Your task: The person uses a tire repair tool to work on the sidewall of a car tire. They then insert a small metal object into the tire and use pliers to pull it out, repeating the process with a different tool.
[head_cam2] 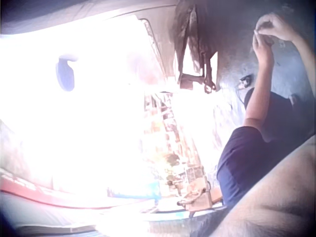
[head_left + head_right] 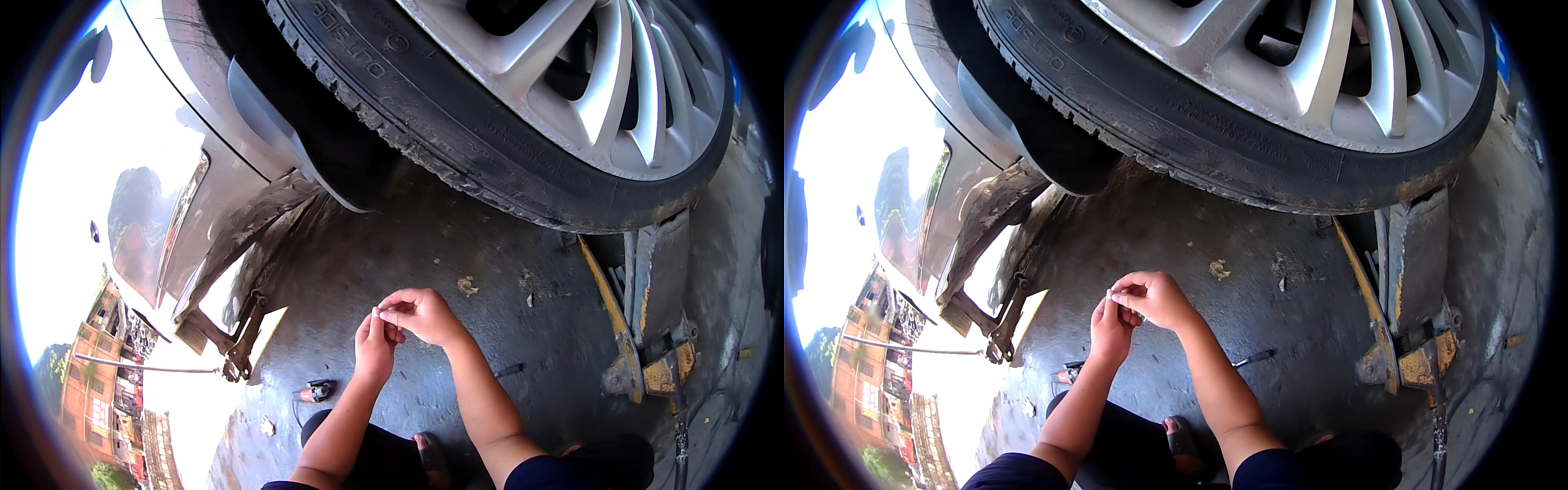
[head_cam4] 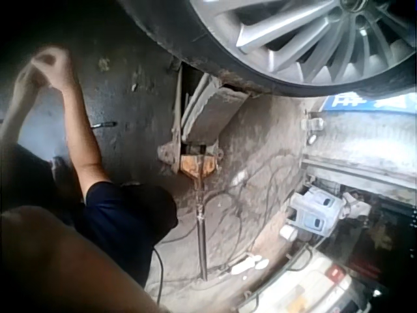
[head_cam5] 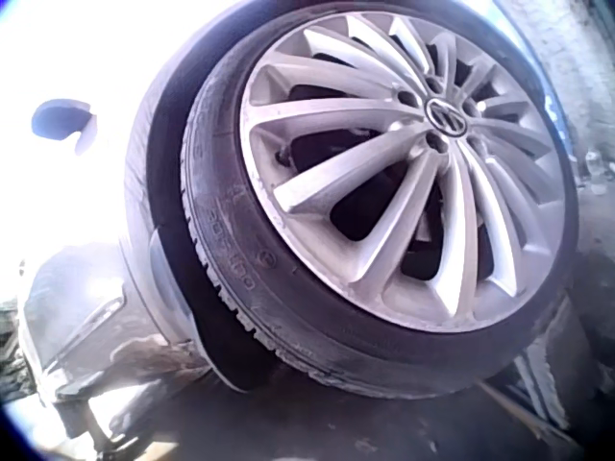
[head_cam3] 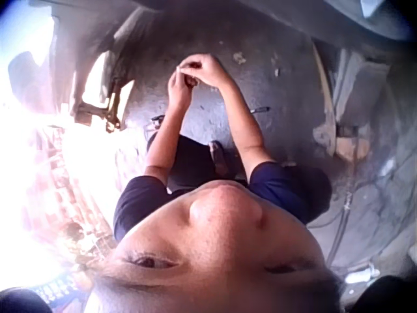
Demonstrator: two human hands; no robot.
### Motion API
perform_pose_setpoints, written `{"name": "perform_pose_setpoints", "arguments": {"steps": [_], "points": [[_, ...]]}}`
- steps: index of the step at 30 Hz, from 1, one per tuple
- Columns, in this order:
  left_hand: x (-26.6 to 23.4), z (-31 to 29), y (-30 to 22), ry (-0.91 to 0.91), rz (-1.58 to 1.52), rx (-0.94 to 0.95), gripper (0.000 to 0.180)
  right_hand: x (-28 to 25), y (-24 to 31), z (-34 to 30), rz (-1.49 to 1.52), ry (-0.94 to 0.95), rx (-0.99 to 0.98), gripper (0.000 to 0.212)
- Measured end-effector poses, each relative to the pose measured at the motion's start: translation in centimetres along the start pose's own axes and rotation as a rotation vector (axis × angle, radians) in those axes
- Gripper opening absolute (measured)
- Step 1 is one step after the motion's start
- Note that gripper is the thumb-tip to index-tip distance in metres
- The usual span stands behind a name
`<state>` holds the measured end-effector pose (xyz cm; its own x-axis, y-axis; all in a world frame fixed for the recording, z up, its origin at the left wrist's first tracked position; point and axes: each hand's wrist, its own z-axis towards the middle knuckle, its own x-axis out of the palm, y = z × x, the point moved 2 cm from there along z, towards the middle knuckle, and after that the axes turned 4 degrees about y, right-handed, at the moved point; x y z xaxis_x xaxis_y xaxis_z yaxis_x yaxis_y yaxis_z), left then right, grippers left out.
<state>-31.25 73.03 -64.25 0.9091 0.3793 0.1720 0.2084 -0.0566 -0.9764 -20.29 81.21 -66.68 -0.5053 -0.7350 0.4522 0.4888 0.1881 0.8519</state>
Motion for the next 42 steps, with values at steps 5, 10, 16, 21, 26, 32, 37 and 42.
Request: {"name": "perform_pose_setpoints", "arguments": {"steps": [5, 10, 16, 21, 26, 32, 37, 42], "points": [[0.4, -0.7, -1.5, -0.016, -0.178, 0.079, 0.034, 2.2, 0.0, -0.2, -0.116, -0.158, -0.222, 0.014], [0.7, -1.0, -1.8, 0.073, -0.061, 0.133, 0.042, 2.4, 1.5, -1.3, 0.113, -0.118, -0.319, 0.012], [1.1, -1.6, -2.1, 0.242, -0.037, 0.070, 0.058, 4.2, 13.3, -1.8, 0.269, -0.299, -0.792, 0.014], [-0.1, -1.4, -2.4, 0.137, 0.049, 0.016, 0.056, 6.0, 19.3, 3.1, -0.046, -0.387, -1.007, 0.020], [0.3, -2.4, -4.9, 0.134, 0.157, 0.284, 0.030, 5.9, 21.0, 4.0, -0.331, -0.496, -1.037, 0.019], [2.1, -2.6, -6.4, 0.207, 0.130, 0.471, 0.018, 7.1, 26.2, 1.7, -1.008, -0.552, -1.245, 0.018], [4.2, -3.8, -7.4, 0.240, 0.048, 0.491, 0.016, 6.8, 29.6, 0.1, -1.019, -0.482, -1.129, 0.021], [5.3, -4.1, -11.6, 0.178, 0.151, 0.736, 0.012, 6.2, 26.3, 0.2, -0.488, -0.662, -0.904, 0.014]]}}
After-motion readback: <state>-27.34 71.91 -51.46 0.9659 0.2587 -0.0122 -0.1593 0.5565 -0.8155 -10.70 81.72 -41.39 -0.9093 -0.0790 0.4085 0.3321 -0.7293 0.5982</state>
